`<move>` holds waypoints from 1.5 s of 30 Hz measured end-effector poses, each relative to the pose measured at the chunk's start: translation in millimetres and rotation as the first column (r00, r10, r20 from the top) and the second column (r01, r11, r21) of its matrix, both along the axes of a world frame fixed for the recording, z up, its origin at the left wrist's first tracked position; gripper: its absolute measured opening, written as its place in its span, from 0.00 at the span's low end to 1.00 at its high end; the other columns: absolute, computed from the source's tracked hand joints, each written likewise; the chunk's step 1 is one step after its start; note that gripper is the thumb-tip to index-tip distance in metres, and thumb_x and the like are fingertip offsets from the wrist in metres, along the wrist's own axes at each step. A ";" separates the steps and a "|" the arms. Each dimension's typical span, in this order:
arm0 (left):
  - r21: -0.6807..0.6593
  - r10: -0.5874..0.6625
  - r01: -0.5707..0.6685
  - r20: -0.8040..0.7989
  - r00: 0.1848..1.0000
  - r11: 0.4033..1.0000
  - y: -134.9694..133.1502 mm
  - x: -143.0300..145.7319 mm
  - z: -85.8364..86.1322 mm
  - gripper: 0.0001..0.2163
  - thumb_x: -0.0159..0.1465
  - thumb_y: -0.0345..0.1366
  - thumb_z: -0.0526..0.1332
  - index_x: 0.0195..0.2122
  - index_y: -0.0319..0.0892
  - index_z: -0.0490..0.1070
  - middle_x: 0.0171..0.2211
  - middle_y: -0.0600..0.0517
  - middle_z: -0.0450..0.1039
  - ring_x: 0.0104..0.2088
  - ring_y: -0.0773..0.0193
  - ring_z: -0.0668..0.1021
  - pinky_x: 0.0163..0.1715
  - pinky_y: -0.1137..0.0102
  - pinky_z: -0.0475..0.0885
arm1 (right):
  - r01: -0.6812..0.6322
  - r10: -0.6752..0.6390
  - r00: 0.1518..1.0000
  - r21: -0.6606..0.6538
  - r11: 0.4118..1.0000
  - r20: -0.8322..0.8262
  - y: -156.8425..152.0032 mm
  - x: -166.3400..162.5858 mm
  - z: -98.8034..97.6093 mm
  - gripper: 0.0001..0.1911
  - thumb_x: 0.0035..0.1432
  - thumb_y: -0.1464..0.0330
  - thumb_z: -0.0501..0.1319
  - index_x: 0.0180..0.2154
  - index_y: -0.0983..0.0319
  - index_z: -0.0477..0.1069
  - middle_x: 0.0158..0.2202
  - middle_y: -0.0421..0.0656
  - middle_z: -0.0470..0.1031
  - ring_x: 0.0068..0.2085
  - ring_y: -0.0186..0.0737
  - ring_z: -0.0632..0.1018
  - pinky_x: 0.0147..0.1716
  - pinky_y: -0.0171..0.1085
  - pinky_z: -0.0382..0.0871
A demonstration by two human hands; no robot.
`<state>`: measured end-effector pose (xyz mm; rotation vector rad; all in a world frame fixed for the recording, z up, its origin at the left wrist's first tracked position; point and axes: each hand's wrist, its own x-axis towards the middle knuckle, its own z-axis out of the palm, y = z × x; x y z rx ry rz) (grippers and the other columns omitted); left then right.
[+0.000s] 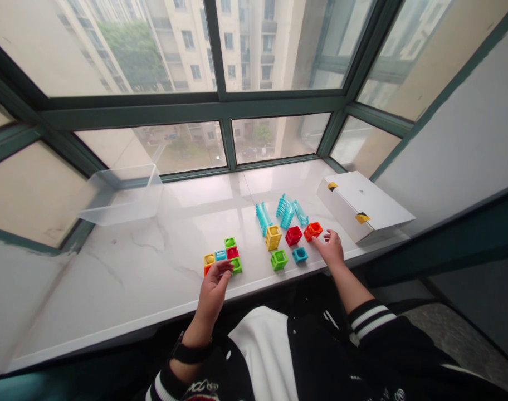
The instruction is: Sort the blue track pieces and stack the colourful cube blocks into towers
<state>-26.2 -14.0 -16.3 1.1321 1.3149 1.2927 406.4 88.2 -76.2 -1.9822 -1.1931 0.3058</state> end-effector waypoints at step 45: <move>0.182 0.089 0.008 -0.517 0.852 0.983 12.9 -39.8 0.7 0.13 0.69 0.43 0.61 0.51 0.46 0.77 0.51 0.44 0.80 0.54 0.50 0.80 0.60 0.52 0.72 | -0.051 0.051 0.995 0.001 0.999 0.092 -7.9 -15.8 -27.4 0.37 0.51 0.45 0.65 0.54 0.63 0.66 0.49 0.56 0.73 0.51 0.58 0.75 0.55 0.56 0.71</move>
